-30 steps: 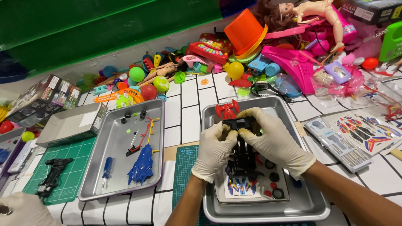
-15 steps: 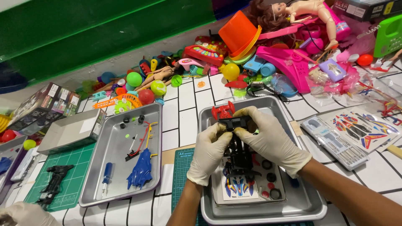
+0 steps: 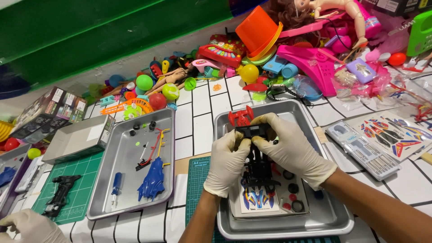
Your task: The person assembles a red and black toy vehicle on a table covered with a white and black checkered cloth. They pick up various plastic parts from a metal tray, including wheels and body panels, and attach them to the main chassis. The workspace is cluttered with other toys and packaging in the background.
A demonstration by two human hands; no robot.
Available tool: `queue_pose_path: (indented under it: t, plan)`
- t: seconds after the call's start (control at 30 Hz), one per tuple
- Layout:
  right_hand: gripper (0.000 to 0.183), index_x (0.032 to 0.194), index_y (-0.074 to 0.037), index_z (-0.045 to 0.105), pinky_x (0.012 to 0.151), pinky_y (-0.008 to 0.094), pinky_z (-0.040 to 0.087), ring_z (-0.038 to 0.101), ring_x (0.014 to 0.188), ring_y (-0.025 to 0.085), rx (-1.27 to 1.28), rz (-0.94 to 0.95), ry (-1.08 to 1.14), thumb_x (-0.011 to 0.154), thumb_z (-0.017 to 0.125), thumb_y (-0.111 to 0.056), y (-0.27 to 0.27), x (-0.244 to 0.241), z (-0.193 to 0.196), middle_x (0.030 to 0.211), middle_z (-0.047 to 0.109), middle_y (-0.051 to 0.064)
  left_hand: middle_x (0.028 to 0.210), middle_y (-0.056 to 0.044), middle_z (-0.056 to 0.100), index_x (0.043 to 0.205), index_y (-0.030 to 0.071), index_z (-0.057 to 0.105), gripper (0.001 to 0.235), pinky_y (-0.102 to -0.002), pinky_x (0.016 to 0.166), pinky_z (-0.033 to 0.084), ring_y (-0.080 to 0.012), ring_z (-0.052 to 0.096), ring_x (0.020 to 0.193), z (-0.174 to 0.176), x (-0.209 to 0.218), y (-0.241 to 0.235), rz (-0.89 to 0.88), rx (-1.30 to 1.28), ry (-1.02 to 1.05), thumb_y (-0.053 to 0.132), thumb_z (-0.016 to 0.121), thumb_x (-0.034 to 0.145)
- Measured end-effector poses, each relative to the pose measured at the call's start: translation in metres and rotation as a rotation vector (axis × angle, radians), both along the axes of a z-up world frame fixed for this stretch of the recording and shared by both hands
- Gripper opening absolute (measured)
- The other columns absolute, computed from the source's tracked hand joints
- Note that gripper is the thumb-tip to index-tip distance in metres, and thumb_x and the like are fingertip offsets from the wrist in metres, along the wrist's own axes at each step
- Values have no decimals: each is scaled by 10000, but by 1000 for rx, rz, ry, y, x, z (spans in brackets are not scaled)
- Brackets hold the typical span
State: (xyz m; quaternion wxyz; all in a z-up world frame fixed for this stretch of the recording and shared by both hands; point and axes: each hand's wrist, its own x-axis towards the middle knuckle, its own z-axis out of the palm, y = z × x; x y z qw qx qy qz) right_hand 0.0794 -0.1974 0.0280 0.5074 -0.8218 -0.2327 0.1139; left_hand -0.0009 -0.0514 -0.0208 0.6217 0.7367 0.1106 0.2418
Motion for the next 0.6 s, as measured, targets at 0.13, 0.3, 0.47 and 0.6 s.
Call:
queue_pose_path:
  t: [0.13,0.3,0.47,0.6]
  plan:
    - [415,1234,-211,693,845,314,547,674,859,134,4,-1,0,830,782,-203,1,1,-4,895,729,26,683,-68,685,858,45,778,124,-254,550,529,-81,566,652,-4,2,2,0,23,-3,-13,668,856]
    - [417,1248,-188,684,850,345,548,679,862,166,2,-1,-48,840,773,-179,2,2,-4,912,738,54,683,-46,669,853,40,766,116,-244,567,506,-84,531,664,7,-3,-4,0,-14,3,-4,659,865]
    - [416,1255,-218,685,854,340,547,673,859,152,-13,-25,0,847,765,-201,-3,3,1,886,723,32,747,-45,686,922,41,777,102,-263,643,546,-89,570,720,23,-7,-7,-67,-29,10,16,691,873]
    - [418,1252,-215,686,860,345,550,686,874,165,-1,-36,-7,843,767,-184,-3,3,5,904,732,46,759,-52,691,944,49,778,152,-269,656,559,-101,606,734,17,-6,-5,-87,8,18,-16,677,850]
